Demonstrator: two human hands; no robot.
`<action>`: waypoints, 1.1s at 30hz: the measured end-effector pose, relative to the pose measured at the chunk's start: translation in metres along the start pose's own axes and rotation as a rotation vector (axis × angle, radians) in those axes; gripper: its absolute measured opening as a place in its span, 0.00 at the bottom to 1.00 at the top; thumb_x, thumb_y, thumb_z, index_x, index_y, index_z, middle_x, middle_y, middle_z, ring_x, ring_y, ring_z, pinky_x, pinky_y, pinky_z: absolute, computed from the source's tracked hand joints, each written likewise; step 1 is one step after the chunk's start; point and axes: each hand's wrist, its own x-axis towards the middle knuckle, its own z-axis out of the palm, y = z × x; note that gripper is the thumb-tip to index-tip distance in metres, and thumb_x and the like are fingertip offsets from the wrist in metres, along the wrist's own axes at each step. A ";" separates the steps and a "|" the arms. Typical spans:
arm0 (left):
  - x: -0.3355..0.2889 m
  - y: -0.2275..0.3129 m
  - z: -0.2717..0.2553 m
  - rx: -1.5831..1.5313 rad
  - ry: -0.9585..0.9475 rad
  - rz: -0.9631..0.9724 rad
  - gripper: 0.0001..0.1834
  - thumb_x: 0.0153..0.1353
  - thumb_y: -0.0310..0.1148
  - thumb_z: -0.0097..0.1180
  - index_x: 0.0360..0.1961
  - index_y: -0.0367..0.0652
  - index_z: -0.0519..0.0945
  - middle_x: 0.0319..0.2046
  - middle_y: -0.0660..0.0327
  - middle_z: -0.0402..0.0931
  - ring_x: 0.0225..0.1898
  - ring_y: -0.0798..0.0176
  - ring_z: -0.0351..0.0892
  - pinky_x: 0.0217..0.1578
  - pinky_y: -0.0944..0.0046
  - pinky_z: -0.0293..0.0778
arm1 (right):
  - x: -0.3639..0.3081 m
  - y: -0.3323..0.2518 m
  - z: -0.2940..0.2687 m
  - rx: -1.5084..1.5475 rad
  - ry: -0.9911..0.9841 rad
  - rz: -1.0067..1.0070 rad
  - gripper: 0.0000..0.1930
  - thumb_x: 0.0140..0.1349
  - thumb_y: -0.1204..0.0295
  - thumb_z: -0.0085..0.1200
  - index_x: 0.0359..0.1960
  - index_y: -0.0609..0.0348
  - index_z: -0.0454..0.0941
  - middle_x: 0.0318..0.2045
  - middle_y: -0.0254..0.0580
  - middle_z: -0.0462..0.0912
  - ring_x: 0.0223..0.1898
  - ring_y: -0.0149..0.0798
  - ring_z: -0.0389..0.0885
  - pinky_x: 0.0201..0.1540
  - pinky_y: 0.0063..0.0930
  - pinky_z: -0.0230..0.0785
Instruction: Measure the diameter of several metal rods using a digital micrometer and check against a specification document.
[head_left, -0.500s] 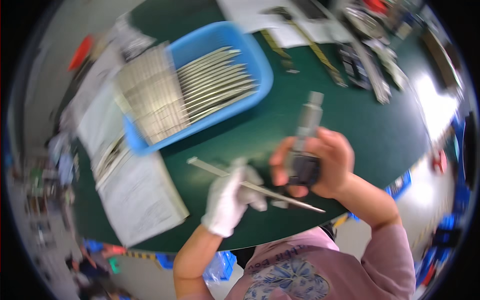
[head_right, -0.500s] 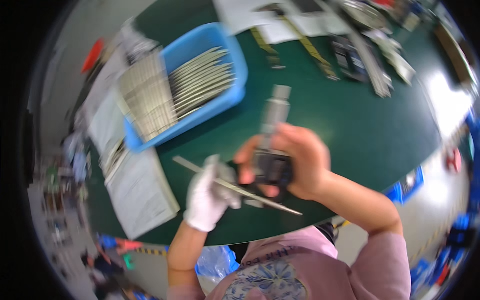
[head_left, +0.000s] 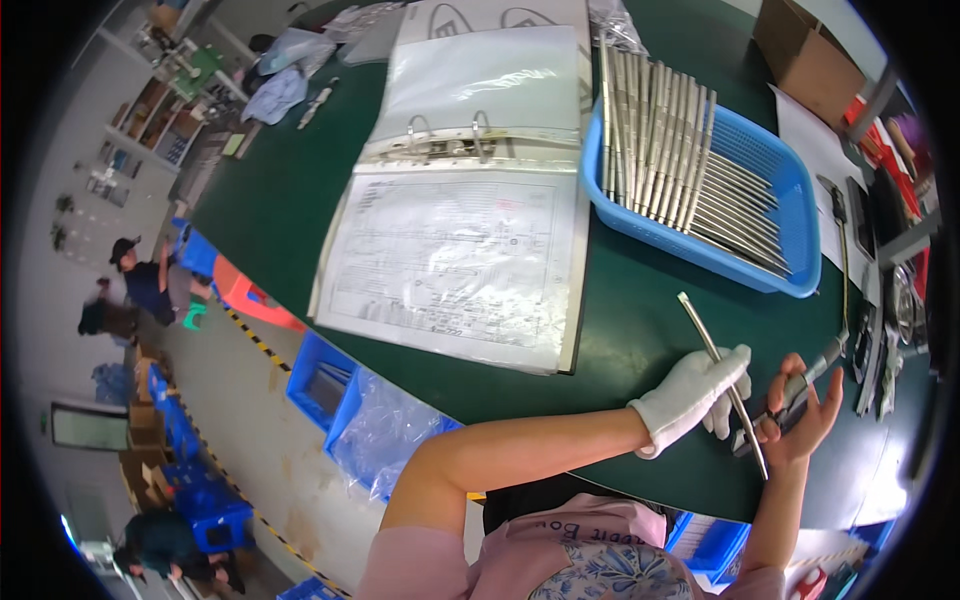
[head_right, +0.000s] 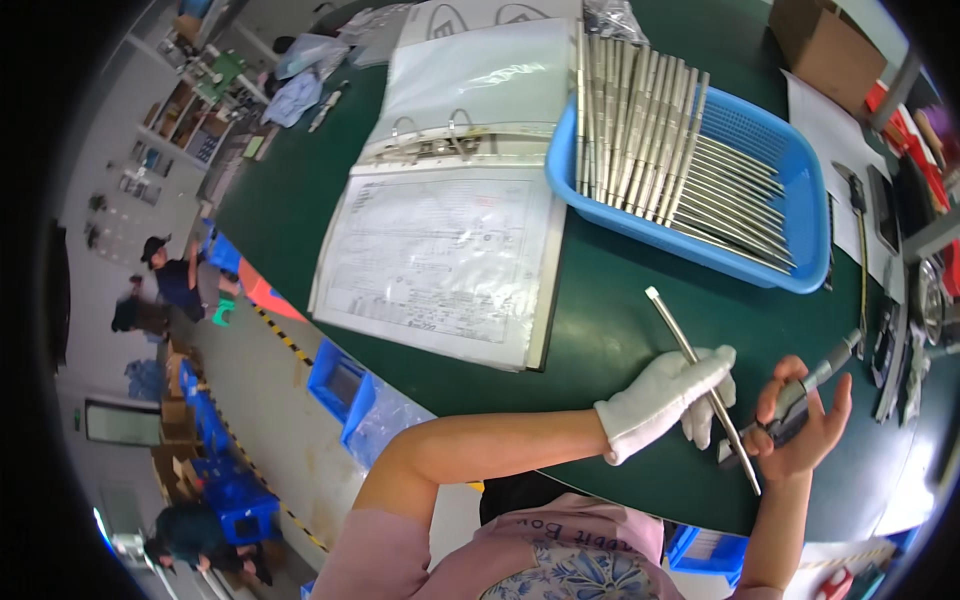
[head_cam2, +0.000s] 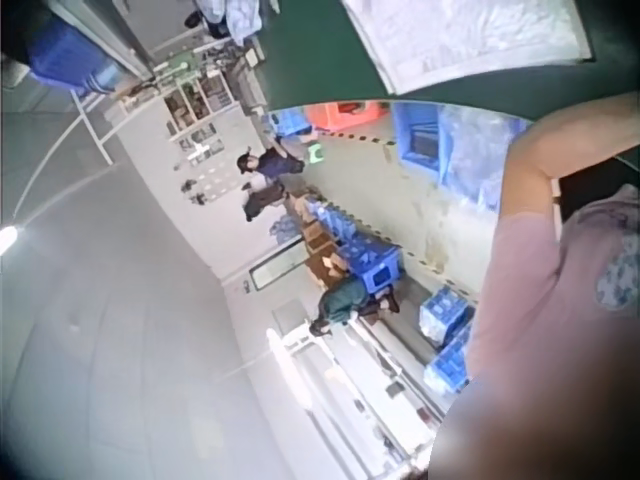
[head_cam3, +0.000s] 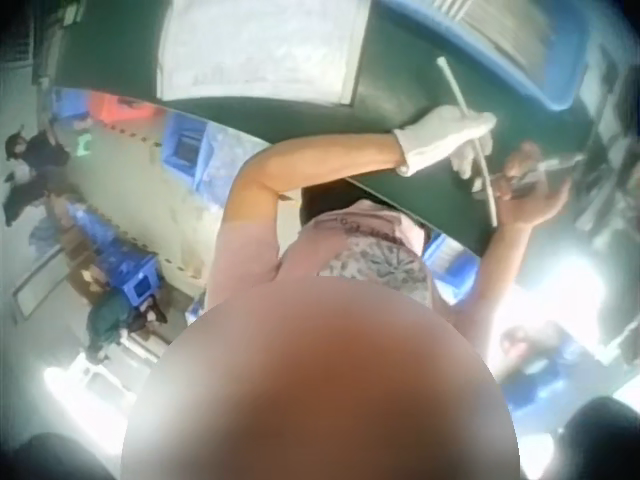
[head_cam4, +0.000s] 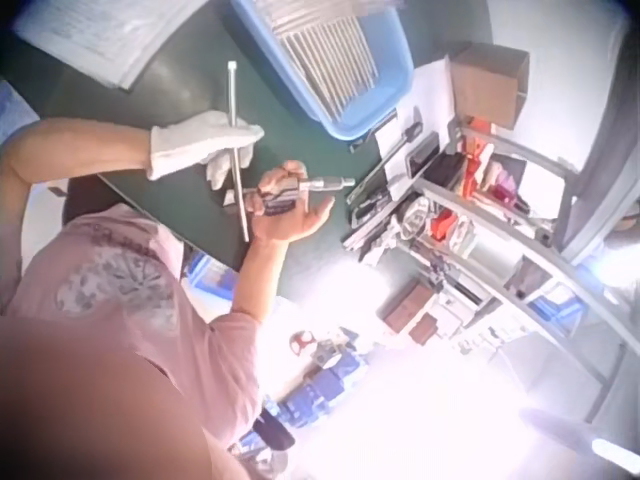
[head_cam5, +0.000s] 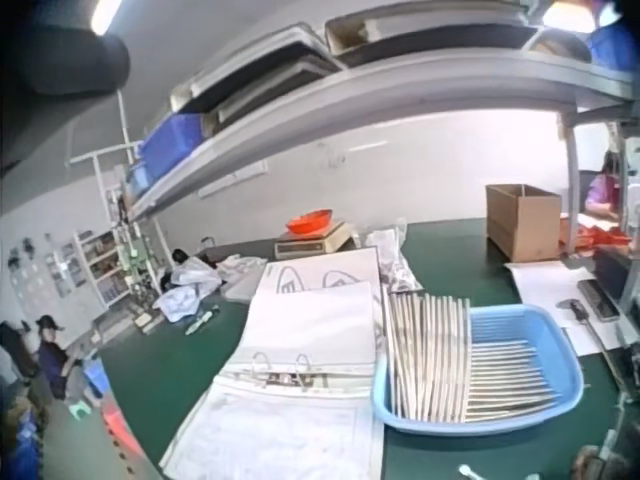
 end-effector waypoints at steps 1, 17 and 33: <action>-0.001 0.000 -0.002 -0.033 0.036 0.013 0.23 0.58 0.51 0.36 0.22 0.40 0.69 0.08 0.64 0.66 0.10 0.71 0.67 0.12 0.76 0.60 | 0.003 0.000 0.005 0.007 0.004 0.031 0.32 0.53 0.42 0.26 0.34 0.64 0.62 0.19 0.51 0.71 0.05 0.37 0.62 0.07 0.24 0.57; -0.001 0.027 -0.036 -0.020 -0.030 -0.051 0.19 0.60 0.42 0.36 0.26 0.36 0.70 0.12 0.59 0.67 0.16 0.63 0.70 0.23 0.67 0.69 | 0.030 0.021 0.005 0.117 -0.137 0.106 0.35 0.51 0.40 0.24 0.32 0.65 0.67 0.24 0.55 0.72 0.12 0.37 0.65 0.15 0.22 0.61; -0.004 0.022 -0.037 0.041 -0.066 -0.082 0.15 0.59 0.40 0.39 0.26 0.39 0.72 0.14 0.64 0.69 0.12 0.74 0.66 0.14 0.77 0.61 | 0.013 0.022 0.011 0.134 0.031 0.077 0.32 0.48 0.40 0.31 0.27 0.62 0.67 0.19 0.49 0.72 0.10 0.36 0.64 0.10 0.21 0.55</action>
